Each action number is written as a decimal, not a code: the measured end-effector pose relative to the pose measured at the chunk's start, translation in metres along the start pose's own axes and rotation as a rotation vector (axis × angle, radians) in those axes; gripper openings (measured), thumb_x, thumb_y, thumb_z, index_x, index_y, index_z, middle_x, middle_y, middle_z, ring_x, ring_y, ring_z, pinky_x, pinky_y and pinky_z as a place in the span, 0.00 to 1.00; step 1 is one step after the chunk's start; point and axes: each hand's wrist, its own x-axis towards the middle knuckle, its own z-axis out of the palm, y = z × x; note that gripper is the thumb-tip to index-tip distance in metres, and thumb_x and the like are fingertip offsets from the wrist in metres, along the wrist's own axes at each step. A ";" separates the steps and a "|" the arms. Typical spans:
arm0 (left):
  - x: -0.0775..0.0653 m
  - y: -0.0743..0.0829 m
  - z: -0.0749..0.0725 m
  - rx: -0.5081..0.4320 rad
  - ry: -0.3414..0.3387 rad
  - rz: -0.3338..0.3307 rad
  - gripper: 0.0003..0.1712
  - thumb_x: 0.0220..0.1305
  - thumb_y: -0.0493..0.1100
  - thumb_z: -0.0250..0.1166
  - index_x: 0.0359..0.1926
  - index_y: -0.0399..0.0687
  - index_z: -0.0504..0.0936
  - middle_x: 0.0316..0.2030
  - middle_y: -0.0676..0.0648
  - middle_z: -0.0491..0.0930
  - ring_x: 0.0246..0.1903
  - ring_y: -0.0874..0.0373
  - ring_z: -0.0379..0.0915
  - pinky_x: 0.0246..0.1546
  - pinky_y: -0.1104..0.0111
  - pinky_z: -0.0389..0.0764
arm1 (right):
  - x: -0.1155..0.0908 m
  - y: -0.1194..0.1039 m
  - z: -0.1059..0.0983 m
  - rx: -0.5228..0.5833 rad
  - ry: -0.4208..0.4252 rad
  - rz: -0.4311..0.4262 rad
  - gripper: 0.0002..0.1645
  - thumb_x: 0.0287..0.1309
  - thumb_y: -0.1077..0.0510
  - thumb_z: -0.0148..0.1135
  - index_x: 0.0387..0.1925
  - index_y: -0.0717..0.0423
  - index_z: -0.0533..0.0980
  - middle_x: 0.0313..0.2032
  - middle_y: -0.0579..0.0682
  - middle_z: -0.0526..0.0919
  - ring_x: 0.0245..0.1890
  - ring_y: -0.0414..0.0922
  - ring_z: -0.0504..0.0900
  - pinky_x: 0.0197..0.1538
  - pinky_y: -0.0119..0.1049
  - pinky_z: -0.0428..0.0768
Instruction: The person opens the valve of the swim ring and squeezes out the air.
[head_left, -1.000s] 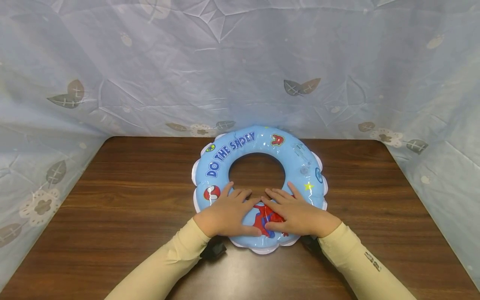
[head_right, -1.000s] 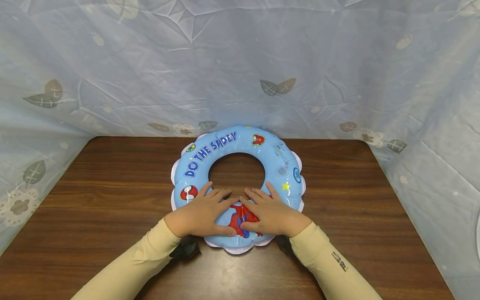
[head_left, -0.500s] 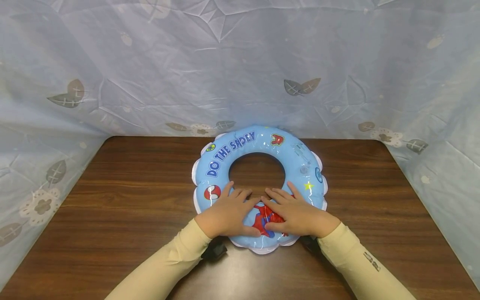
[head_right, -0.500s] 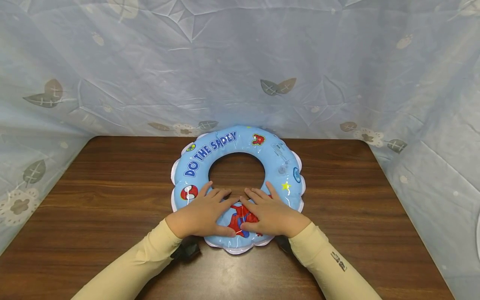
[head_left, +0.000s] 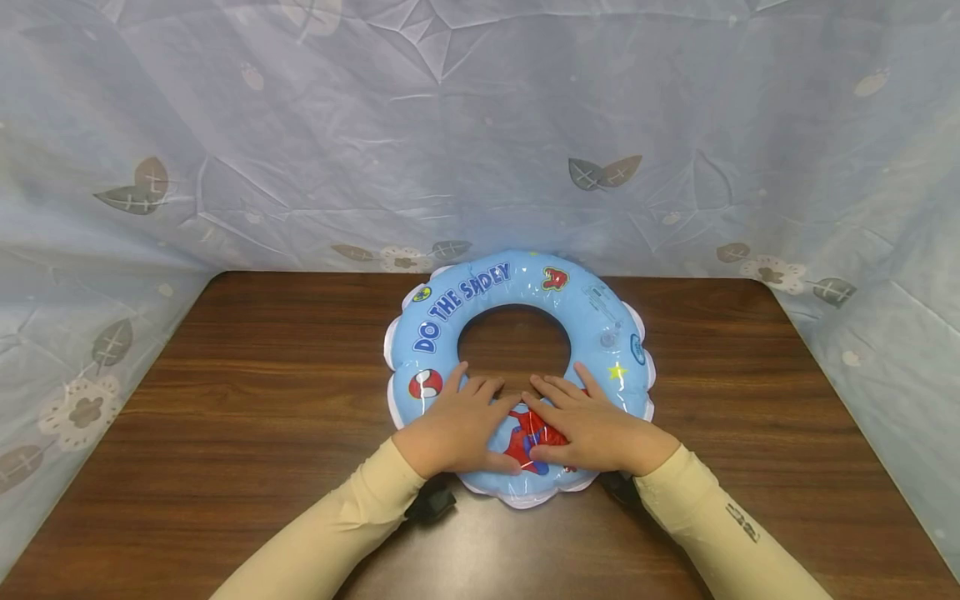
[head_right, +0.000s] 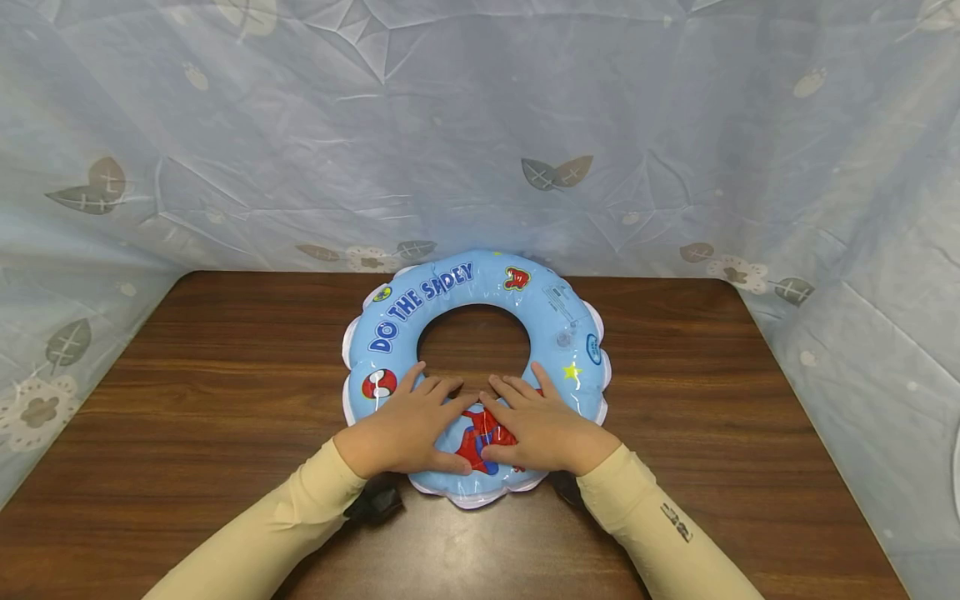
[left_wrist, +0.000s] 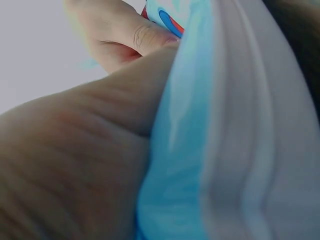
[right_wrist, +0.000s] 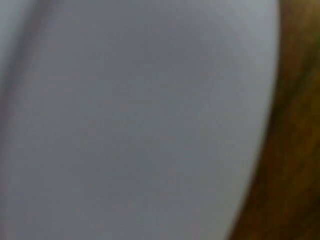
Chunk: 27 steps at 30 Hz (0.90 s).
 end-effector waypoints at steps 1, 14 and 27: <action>0.000 0.000 0.000 0.003 0.002 -0.001 0.55 0.56 0.77 0.67 0.79 0.57 0.65 0.75 0.43 0.66 0.75 0.44 0.59 0.76 0.39 0.44 | 0.000 0.000 0.000 -0.001 0.001 -0.001 0.49 0.65 0.33 0.62 0.78 0.55 0.63 0.79 0.60 0.58 0.80 0.60 0.52 0.77 0.65 0.30; -0.001 0.006 0.000 0.057 0.032 -0.007 0.56 0.55 0.77 0.68 0.78 0.55 0.66 0.73 0.42 0.69 0.72 0.43 0.63 0.76 0.39 0.48 | 0.001 -0.001 0.002 -0.030 0.001 0.005 0.50 0.64 0.33 0.63 0.78 0.55 0.63 0.79 0.59 0.57 0.80 0.60 0.52 0.77 0.65 0.31; 0.000 0.009 0.004 0.101 0.055 -0.013 0.58 0.53 0.77 0.69 0.78 0.55 0.66 0.73 0.42 0.70 0.71 0.43 0.64 0.75 0.38 0.49 | 0.001 -0.003 0.001 -0.035 0.005 0.006 0.51 0.64 0.34 0.64 0.78 0.56 0.62 0.79 0.60 0.57 0.79 0.61 0.52 0.77 0.66 0.31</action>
